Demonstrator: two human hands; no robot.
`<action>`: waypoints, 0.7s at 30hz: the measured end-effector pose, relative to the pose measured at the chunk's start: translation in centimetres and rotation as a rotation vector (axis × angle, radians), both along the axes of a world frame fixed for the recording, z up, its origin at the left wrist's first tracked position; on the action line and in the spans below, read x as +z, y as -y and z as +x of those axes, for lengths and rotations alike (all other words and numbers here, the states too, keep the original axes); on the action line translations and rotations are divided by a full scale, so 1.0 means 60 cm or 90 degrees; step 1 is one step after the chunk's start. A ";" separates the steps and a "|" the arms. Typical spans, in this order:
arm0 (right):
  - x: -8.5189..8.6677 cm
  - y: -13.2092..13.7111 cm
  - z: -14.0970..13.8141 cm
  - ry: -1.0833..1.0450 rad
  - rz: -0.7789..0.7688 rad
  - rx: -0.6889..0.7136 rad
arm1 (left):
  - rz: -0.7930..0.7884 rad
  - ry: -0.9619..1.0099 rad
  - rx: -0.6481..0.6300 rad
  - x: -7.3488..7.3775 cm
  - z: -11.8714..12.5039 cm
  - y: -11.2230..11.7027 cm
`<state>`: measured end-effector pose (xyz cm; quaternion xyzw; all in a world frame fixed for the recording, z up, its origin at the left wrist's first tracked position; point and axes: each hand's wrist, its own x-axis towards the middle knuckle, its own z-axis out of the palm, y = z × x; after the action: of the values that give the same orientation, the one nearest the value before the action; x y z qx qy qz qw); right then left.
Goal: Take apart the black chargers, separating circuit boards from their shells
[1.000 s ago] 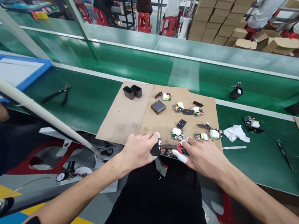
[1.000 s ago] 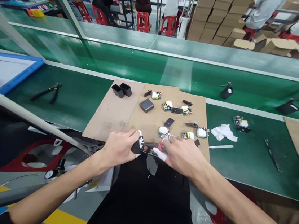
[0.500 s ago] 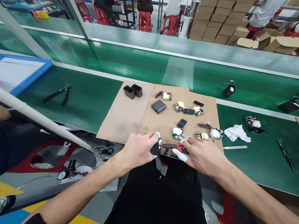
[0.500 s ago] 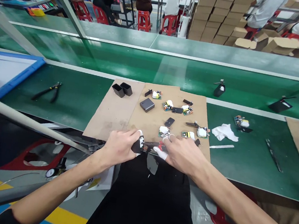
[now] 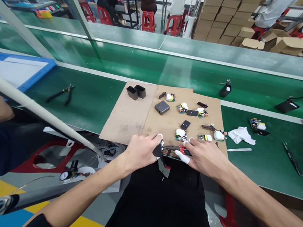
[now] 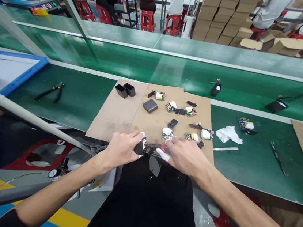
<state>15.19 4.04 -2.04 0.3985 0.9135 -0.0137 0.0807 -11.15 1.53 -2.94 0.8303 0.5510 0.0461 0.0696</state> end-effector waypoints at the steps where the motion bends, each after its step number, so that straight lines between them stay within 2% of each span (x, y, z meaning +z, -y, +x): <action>1: -0.001 0.001 0.000 -0.001 0.001 0.001 | -0.005 0.002 0.001 0.000 0.000 0.000; 9: 0.005 0.001 0.001 -0.001 0.019 0.003 | -0.015 0.006 0.005 0.004 0.004 0.001; 12: 0.016 0.000 -0.001 0.001 0.064 0.012 | -0.023 -0.003 0.013 0.011 0.008 0.000; 17: 0.030 0.003 -0.001 -0.029 0.197 0.034 | -0.042 -0.001 0.050 0.020 0.010 0.002; 21: 0.033 0.006 -0.004 -0.056 0.207 0.086 | -0.042 0.001 0.066 0.018 0.007 0.007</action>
<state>14.96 3.68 -0.03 0.3428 0.9312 0.1218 -0.0242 -10.75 1.12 -1.84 0.7978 0.5946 0.0320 0.0946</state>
